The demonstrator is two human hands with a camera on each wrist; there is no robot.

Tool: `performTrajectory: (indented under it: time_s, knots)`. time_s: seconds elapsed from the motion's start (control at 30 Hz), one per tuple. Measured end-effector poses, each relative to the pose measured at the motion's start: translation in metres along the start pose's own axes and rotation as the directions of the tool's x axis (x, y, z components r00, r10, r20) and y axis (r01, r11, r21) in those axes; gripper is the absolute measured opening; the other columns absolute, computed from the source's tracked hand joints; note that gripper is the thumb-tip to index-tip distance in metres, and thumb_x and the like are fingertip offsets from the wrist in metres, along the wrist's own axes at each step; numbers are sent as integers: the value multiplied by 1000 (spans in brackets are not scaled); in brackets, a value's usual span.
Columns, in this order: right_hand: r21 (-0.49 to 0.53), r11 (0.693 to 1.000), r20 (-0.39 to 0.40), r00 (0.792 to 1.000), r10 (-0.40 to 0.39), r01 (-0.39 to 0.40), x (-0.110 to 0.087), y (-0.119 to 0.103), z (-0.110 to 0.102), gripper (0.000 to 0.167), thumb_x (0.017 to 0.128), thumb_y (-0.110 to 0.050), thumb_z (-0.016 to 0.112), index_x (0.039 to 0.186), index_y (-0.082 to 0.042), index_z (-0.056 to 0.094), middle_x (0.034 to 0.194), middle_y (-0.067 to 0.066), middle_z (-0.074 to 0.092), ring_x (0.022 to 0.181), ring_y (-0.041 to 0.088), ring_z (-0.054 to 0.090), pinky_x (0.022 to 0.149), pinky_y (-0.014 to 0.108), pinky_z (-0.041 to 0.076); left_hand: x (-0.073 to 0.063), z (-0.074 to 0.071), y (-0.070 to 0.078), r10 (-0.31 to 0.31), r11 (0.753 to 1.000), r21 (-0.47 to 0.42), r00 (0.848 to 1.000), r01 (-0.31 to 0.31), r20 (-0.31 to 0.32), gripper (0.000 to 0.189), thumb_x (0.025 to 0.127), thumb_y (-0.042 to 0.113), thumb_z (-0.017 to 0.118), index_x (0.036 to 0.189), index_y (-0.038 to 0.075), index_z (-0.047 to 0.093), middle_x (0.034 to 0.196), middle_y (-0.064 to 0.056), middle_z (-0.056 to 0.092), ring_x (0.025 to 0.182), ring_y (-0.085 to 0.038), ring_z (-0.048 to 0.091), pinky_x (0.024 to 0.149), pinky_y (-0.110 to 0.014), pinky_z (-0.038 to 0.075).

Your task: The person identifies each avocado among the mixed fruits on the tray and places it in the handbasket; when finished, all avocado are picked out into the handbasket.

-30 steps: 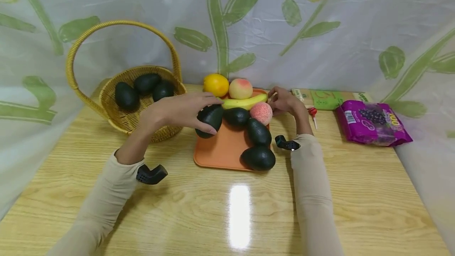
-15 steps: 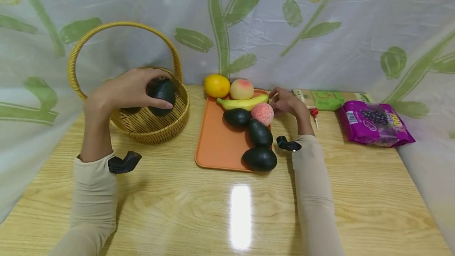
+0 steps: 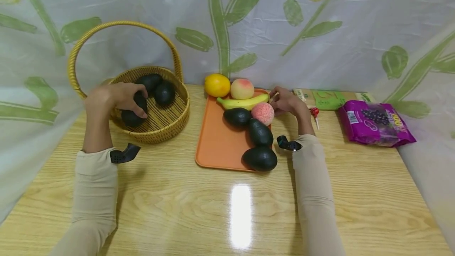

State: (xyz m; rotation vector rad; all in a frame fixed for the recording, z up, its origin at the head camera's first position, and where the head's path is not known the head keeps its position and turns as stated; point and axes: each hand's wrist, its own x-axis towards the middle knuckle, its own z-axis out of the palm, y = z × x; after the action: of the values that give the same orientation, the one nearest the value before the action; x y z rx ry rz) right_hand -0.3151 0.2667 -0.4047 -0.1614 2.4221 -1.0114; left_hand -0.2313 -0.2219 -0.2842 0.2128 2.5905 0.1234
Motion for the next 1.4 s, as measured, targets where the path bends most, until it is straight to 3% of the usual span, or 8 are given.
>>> performTrajectory:
  time_s: [0.1, 0.33, 0.57, 1.07, 1.2, 1.3, 1.4]
  knots:
    - [3, 1000, 5, 1000, -4, 4, -1, -2, 1, 49, 102, -3, 56, 146, 6, 36, 134, 29, 51, 103, 26, 60, 76, 25, 59, 1, 4, -8, -60, 998, -21, 998, 61, 32, 71, 88, 36, 84, 141, 6, 48, 148, -28, 49, 121, -44, 54, 96, -62, 50]
    - [-7, 1000, -8, 1000, -15, 15, 0, 3, 0, 50, 102, -7, 59, 147, 2, 38, 135, 26, 52, 104, 26, 61, 77, 24, 59, 7, 10, -10, -163, 984, -69, 986, 162, -18, 67, 85, 25, 88, 137, 4, 50, 144, -37, 35, 121, -55, 49, 92, -66, 53]
    - [-6, 1000, -8, 1000, -9, 9, -1, 2, -1, 51, 102, -8, 60, 147, 1, 38, 137, 26, 52, 105, 26, 61, 78, 24, 59, 7, 10, -15, -156, 986, -70, 988, 154, -25, 67, 84, 23, 89, 136, 3, 52, 147, -34, 44, 124, -50, 52, 94, -64, 52]
    - [-8, 1000, -2, 1000, -5, 5, 2, 2, -1, 50, 102, -4, 57, 146, 5, 36, 134, 28, 51, 103, 26, 60, 81, 29, 59, 1, 6, -7, -136, 990, -46, 988, 134, -69, 81, 86, 29, 87, 151, 5, 45, 155, -35, 34, 130, -52, 48, 102, -67, 48]
    - [3, 1000, -1, 1000, 5, -5, 0, -2, 0, 50, 102, -4, 58, 146, 4, 37, 132, 25, 52, 101, 23, 60, 80, 28, 60, -1, 2, 2, -79, 996, -42, 994, 76, -80, 84, 89, 31, 84, 156, 8, 40, 158, -35, 30, 138, -52, 43, 105, -69, 45]
    - [8, 1000, 0, 1000, 9, -9, -3, -6, 1, 49, 101, -3, 57, 145, 5, 37, 130, 25, 52, 99, 23, 59, 79, 28, 59, -3, -1, 13, 28, 999, -35, 997, -31, -78, 84, 92, 32, 81, 159, 7, 37, 161, -33, 30, 146, -51, 36, 111, -69, 41]
    - [16, 1000, 4, 1000, 10, -10, -5, -9, 2, 50, 101, -2, 57, 145, 6, 36, 130, 26, 52, 99, 23, 60, 79, 27, 59, -5, -4, 24, 130, 991, -30, 989, -133, -77, 81, 94, 35, 79, 159, 8, 37, 162, -30, 34, 149, -50, 35, 115, -68, 39]
